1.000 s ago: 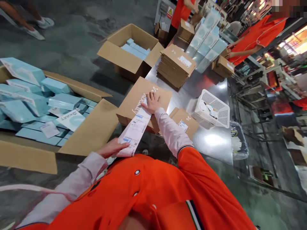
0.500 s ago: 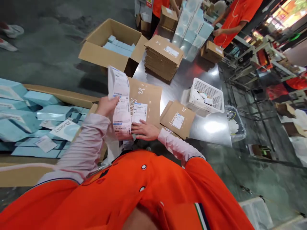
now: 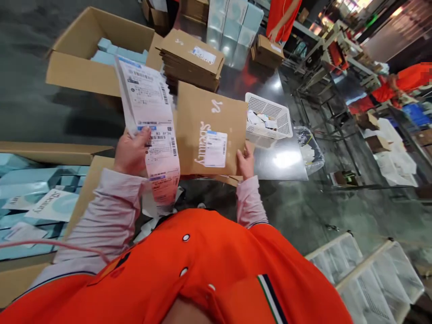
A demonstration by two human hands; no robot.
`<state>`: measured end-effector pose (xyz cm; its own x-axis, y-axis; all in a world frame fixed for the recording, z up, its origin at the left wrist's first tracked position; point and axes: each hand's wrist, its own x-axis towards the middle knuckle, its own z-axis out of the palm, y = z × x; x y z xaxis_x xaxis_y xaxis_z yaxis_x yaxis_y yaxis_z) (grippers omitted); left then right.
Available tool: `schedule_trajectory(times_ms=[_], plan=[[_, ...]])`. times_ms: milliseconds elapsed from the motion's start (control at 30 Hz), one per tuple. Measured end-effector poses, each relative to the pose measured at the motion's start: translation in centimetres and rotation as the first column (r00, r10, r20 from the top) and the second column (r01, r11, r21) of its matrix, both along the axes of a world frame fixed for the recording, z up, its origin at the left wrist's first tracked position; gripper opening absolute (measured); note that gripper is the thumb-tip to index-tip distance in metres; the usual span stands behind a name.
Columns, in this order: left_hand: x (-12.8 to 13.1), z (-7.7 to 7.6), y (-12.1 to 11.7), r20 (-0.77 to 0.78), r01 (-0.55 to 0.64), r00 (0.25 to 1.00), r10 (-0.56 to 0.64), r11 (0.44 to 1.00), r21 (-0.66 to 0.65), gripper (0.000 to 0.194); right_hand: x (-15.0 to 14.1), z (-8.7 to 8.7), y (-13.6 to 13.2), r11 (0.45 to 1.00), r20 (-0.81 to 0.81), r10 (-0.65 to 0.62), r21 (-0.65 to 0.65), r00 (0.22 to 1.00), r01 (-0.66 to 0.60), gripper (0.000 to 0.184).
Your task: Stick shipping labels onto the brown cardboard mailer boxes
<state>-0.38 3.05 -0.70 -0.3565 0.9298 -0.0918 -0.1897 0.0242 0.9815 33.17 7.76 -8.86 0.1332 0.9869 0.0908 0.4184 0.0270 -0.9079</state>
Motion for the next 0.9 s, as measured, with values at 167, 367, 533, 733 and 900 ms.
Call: schedule_trajectory(times_ms=[167,367,533,733,900], plan=[[2.5,0.0,-3.8,-0.083,0.083,0.993,-0.085,0.996,-0.032,0.064,2.1,2.0,-0.5,0.985,0.204,-0.004,-0.167,0.979,0.039,0.066],[3.3,-4.9,-7.2,-0.148,0.362,0.900,-0.409,0.893,-0.267,0.064,-11.4,1.2,-7.0,0.784,-0.313,0.591,0.004,0.744,-0.621,0.045],[3.7,-5.0,-7.3,-0.038,0.086,0.995,-0.094,0.980,-0.182,0.065,-13.2,0.9,-8.2,0.759,-0.261,0.595,-0.128,0.760,-0.638,0.041],[5.4,-6.0,-7.8,-0.037,-0.052,0.998,0.048,0.989,-0.137,0.050,-13.8,3.5,-3.6,0.756,-0.072,0.648,-0.068,0.759,-0.651,0.017],[5.6,-7.4,-7.3,-0.216,-0.347,0.920,0.326,0.936,-0.066,0.049,-15.3,4.0,-3.4,0.736,0.074,0.677,-0.038,0.732,-0.676,0.017]])
